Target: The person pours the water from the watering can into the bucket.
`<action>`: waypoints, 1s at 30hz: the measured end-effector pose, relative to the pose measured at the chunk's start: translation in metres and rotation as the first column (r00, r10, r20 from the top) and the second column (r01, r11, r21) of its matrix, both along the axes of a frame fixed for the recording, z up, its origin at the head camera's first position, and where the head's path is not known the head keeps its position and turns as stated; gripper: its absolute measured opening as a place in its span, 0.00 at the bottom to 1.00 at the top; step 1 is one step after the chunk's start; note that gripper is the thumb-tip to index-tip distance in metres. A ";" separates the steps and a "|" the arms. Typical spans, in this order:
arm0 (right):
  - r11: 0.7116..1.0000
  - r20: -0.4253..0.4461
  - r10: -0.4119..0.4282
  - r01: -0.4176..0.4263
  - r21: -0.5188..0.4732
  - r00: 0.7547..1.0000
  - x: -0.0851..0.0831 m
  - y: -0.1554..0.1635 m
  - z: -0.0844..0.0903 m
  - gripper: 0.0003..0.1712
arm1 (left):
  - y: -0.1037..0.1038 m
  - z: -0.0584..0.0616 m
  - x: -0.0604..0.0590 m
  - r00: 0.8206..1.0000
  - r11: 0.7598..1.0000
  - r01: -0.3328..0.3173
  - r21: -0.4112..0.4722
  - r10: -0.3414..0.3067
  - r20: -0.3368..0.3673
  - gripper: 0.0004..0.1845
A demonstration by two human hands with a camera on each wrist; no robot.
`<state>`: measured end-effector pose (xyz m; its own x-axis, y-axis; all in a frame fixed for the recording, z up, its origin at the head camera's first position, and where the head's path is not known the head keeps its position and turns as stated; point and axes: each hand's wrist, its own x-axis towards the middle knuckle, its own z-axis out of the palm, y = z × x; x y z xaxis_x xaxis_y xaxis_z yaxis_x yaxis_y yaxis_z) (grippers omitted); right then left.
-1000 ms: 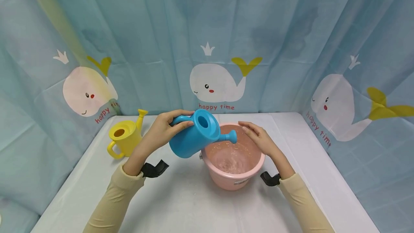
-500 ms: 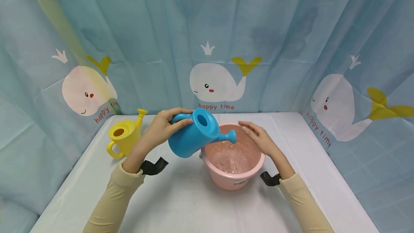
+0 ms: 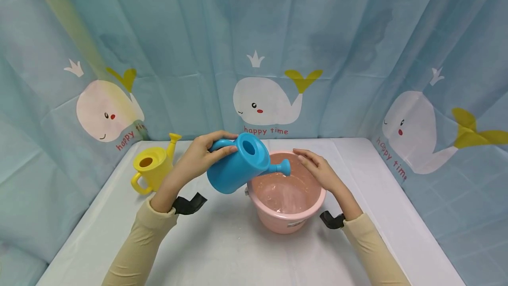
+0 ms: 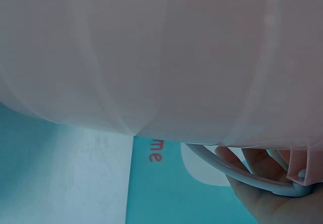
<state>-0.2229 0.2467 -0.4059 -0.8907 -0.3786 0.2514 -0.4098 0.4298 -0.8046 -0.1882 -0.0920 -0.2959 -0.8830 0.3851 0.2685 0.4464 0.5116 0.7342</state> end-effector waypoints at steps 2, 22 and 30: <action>1.000 -0.001 -0.002 0.002 0.002 1.000 0.000 0.000 0.001 0.23 | 0.000 0.000 0.000 1.000 1.000 0.001 -0.004 -0.001 0.003 0.21; 1.000 0.002 0.004 -0.004 0.007 1.000 -0.002 0.002 -0.002 0.22 | 0.002 0.003 0.000 0.999 1.000 0.007 -0.005 -0.007 0.039 0.21; 1.000 0.003 0.007 -0.007 0.004 1.000 -0.002 0.002 -0.002 0.23 | 0.002 0.003 0.000 0.999 1.000 0.011 -0.006 -0.011 0.033 0.21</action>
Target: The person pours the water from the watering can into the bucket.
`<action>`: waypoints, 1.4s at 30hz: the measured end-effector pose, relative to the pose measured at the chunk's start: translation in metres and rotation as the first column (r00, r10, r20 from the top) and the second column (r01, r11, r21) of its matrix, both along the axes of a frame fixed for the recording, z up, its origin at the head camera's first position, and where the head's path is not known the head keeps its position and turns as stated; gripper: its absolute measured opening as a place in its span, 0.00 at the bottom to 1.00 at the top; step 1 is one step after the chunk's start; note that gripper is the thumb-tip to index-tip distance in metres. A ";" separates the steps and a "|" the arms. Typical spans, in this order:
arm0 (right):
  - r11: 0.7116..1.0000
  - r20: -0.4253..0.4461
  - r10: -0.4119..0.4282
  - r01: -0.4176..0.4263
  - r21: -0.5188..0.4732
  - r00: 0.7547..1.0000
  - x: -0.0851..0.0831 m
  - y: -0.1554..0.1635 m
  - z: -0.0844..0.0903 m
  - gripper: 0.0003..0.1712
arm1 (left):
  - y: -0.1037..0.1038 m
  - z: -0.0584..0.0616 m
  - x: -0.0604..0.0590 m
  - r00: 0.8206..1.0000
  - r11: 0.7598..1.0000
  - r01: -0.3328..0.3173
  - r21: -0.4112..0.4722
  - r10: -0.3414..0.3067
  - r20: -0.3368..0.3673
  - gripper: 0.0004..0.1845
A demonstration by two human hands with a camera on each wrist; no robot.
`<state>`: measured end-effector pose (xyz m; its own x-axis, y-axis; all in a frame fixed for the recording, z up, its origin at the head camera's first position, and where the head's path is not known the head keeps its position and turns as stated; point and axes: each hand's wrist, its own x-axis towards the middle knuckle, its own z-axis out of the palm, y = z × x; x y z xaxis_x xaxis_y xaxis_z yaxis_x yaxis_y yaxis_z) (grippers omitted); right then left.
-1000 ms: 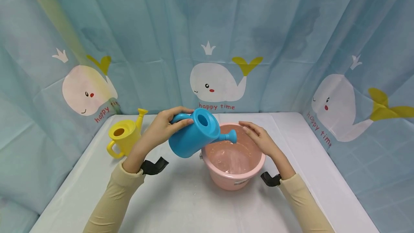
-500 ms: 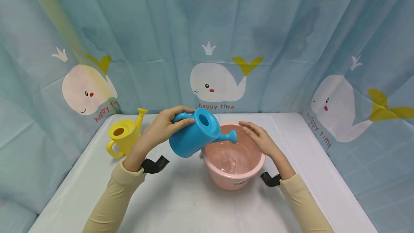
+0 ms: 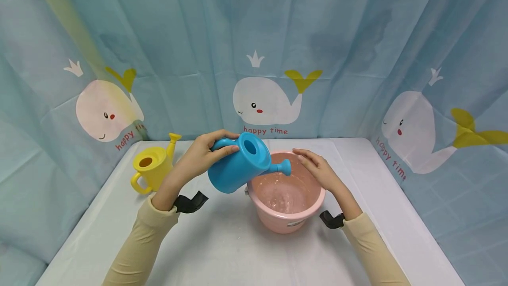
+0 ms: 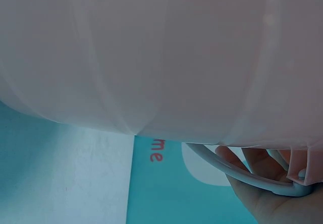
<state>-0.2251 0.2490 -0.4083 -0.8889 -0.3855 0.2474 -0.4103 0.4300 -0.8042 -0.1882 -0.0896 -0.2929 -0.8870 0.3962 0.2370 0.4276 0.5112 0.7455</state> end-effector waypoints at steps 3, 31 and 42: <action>1.000 -0.001 0.001 -0.001 0.000 1.000 -0.001 0.000 0.000 0.22 | 0.000 0.000 0.000 1.000 1.000 0.000 -0.004 0.000 -0.003 0.21; 1.000 0.012 -0.003 0.003 0.011 1.000 0.020 -0.016 0.028 0.23 | 0.001 -0.001 0.002 1.000 1.000 -0.009 0.000 0.009 -0.004 0.21; 1.000 0.008 -0.007 0.007 0.009 1.000 0.020 -0.015 0.027 0.23 | 0.001 -0.001 0.002 1.000 1.000 -0.014 0.003 0.014 -0.003 0.21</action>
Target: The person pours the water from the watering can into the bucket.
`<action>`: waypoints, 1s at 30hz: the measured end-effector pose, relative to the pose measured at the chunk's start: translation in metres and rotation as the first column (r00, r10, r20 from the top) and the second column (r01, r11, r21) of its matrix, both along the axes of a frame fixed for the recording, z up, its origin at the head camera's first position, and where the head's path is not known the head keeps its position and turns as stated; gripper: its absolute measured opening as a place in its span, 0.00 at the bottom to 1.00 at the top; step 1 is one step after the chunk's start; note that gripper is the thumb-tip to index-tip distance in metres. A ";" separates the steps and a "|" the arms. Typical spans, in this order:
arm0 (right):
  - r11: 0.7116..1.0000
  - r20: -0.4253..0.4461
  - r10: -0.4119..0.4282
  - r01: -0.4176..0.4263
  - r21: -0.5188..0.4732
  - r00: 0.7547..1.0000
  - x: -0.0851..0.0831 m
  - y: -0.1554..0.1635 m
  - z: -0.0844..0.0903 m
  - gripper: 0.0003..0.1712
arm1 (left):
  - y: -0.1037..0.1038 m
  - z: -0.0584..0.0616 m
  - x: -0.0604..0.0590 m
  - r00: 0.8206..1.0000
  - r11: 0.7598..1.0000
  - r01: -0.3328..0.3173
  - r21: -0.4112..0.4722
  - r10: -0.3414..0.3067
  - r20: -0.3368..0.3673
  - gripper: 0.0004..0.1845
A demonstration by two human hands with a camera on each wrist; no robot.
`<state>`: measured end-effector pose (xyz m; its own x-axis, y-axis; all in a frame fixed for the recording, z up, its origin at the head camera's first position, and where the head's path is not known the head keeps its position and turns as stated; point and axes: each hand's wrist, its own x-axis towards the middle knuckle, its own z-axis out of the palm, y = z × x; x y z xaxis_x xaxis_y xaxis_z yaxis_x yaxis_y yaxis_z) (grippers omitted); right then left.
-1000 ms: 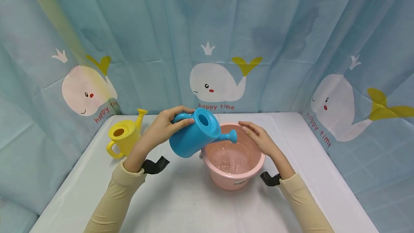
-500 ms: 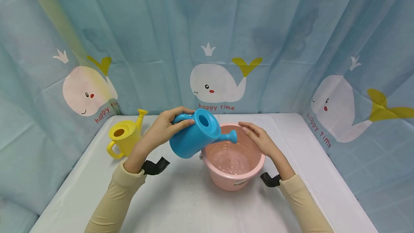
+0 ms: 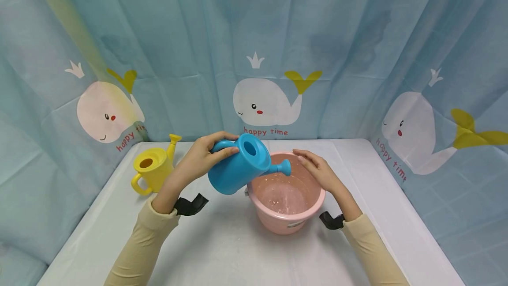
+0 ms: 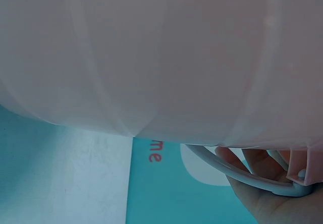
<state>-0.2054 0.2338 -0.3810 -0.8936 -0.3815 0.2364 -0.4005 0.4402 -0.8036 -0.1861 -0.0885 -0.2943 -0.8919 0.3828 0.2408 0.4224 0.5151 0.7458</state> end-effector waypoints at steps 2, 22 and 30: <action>1.000 0.000 0.001 -0.001 0.000 1.000 -0.001 0.001 -0.001 0.23 | 0.000 0.000 0.000 1.000 1.000 -0.002 0.001 0.002 0.003 0.21; 1.000 -0.016 -0.005 0.005 -0.013 1.000 -0.018 0.014 -0.026 0.23 | 0.000 0.000 0.000 1.000 1.000 -0.004 0.003 0.004 0.003 0.21; 1.000 -0.029 -0.001 0.000 -0.008 1.000 -0.019 0.014 -0.026 0.22 | -0.001 0.000 -0.001 1.000 1.000 0.000 0.001 0.000 -0.004 0.21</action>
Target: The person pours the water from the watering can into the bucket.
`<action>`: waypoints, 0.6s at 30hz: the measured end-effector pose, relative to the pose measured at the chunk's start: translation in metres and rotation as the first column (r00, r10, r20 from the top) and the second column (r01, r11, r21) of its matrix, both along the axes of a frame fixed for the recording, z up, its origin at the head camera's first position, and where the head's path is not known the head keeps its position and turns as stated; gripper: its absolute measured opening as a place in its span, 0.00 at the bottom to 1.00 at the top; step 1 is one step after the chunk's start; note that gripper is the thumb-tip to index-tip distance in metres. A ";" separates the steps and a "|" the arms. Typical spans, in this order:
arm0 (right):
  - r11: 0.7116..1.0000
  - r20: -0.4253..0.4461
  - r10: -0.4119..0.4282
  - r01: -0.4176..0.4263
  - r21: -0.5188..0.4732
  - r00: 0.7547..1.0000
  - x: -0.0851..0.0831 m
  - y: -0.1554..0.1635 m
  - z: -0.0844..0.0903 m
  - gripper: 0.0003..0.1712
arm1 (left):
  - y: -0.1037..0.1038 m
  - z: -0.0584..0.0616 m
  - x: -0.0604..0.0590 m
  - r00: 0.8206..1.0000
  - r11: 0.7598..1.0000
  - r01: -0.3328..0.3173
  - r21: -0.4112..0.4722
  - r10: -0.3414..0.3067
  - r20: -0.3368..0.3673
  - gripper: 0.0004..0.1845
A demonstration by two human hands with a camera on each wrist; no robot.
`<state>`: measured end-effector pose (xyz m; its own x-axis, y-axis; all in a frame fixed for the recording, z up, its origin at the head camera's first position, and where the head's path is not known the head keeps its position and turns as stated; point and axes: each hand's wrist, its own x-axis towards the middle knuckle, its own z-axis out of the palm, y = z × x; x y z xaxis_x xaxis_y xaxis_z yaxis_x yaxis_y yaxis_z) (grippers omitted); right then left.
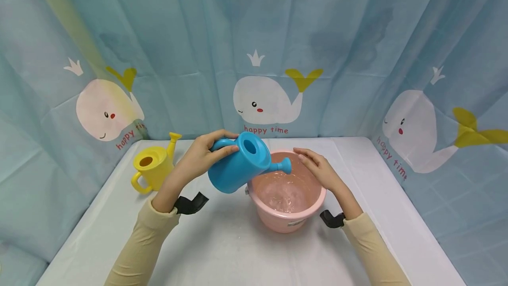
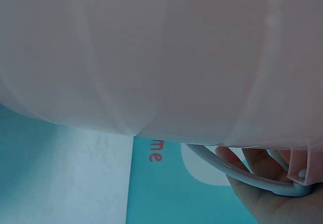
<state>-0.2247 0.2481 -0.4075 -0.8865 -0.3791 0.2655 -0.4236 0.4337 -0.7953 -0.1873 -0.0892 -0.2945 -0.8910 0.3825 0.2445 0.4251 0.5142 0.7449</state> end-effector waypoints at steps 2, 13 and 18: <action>1.000 0.002 0.006 -0.006 -0.005 1.000 -0.001 0.000 0.000 0.22 | 0.000 0.000 0.000 1.000 1.000 -0.001 -0.001 0.001 0.000 0.21; 1.000 0.016 0.009 -0.009 -0.015 1.000 0.001 -0.001 0.001 0.23 | 0.001 0.001 0.001 1.000 1.000 0.001 -0.006 -0.001 0.008 0.21; 1.000 0.022 0.007 -0.006 -0.019 1.000 0.001 -0.001 0.001 0.23 | 0.002 0.002 0.002 1.000 1.000 0.001 -0.009 -0.001 0.006 0.21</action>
